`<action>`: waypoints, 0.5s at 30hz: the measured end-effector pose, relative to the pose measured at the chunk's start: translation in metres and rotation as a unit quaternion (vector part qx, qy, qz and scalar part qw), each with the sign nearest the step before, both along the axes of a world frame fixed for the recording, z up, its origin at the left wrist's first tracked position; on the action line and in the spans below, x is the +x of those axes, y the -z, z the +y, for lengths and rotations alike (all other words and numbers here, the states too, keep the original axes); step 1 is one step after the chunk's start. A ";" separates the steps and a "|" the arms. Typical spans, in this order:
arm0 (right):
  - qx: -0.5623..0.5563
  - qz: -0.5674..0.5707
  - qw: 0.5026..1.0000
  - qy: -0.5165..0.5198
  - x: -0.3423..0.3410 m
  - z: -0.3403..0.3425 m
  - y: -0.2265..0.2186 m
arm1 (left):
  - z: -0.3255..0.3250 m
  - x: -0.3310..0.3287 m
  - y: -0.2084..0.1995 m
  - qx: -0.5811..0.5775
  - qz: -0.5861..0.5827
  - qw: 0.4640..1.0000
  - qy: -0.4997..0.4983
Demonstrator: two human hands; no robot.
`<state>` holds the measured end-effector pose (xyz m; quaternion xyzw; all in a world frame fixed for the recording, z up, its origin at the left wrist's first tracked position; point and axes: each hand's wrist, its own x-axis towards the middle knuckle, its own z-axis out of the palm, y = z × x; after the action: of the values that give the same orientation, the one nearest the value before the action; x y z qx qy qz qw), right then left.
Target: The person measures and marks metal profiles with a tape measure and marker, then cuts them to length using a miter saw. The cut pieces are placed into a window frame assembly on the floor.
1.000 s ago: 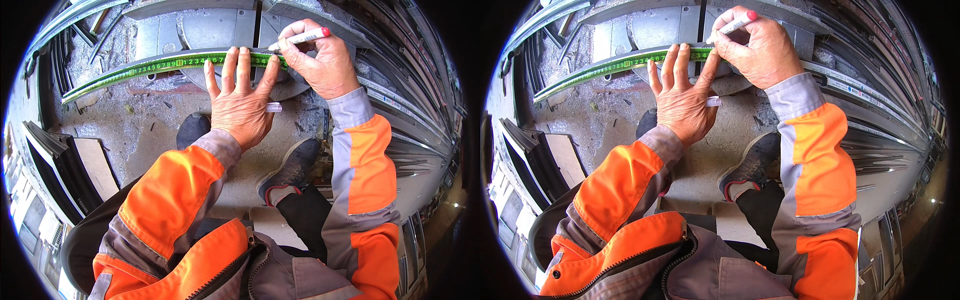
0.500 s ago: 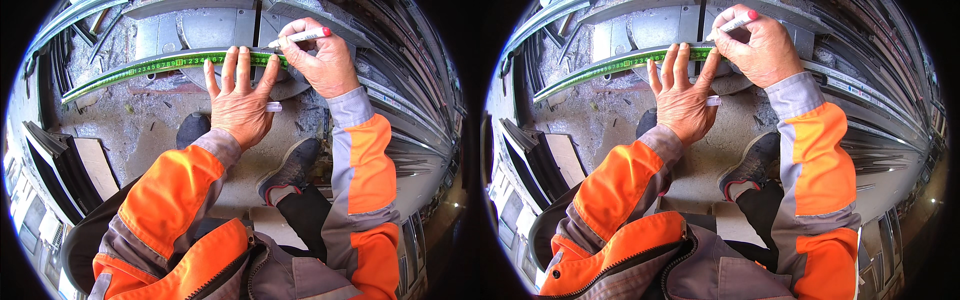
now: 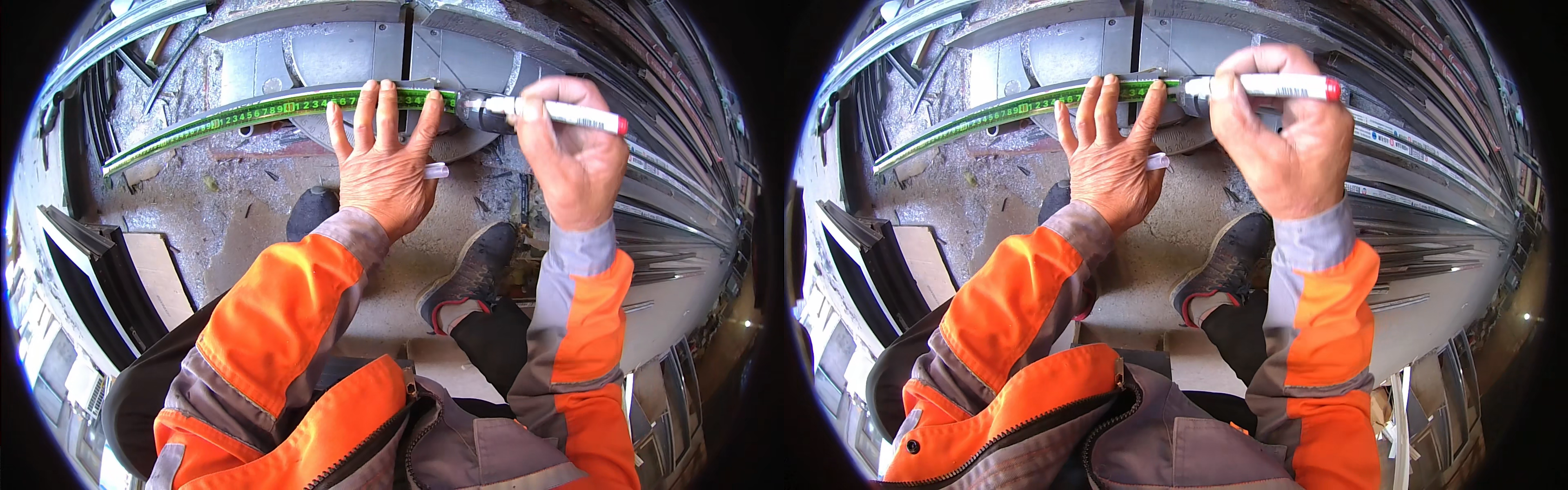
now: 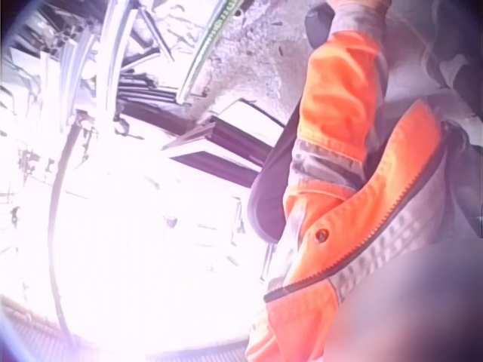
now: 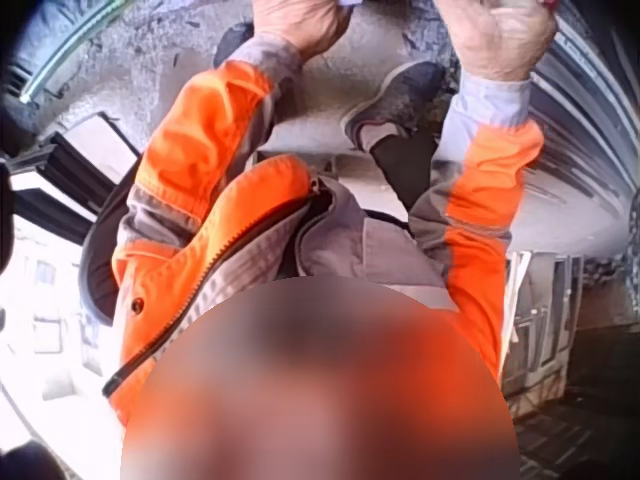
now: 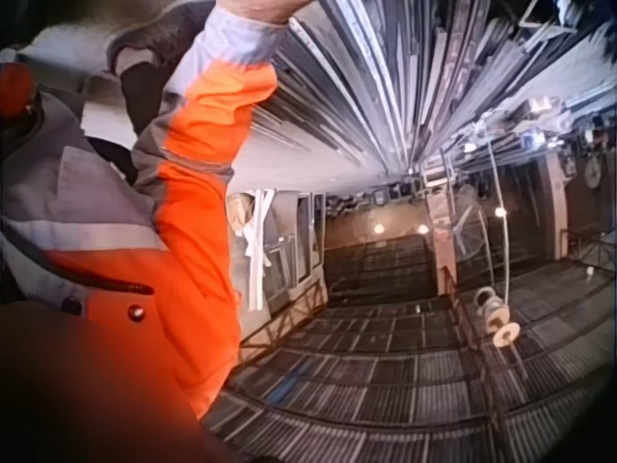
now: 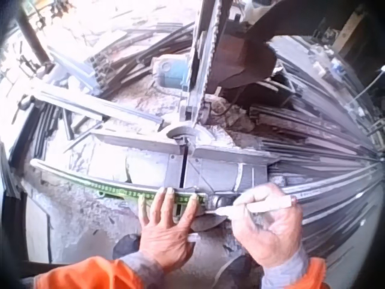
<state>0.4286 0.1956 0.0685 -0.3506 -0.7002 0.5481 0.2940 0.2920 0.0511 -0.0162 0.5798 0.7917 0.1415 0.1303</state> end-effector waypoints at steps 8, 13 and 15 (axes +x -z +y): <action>-0.072 -0.059 0.996 0.009 0.028 -0.039 0.014 | 0.000 0.001 0.002 0.010 0.015 1.000 -0.002; -0.105 -0.076 0.992 -0.007 0.021 -0.048 0.026 | 0.000 0.001 0.002 0.003 0.020 1.000 -0.003; -0.095 -0.117 0.988 -0.018 0.017 -0.051 0.028 | 0.001 0.000 0.002 0.003 0.021 1.000 -0.003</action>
<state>0.4458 0.1447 0.0405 -0.4259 -0.6808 0.5726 0.1653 0.2924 0.0519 -0.0178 0.5810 0.7953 0.1319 0.1116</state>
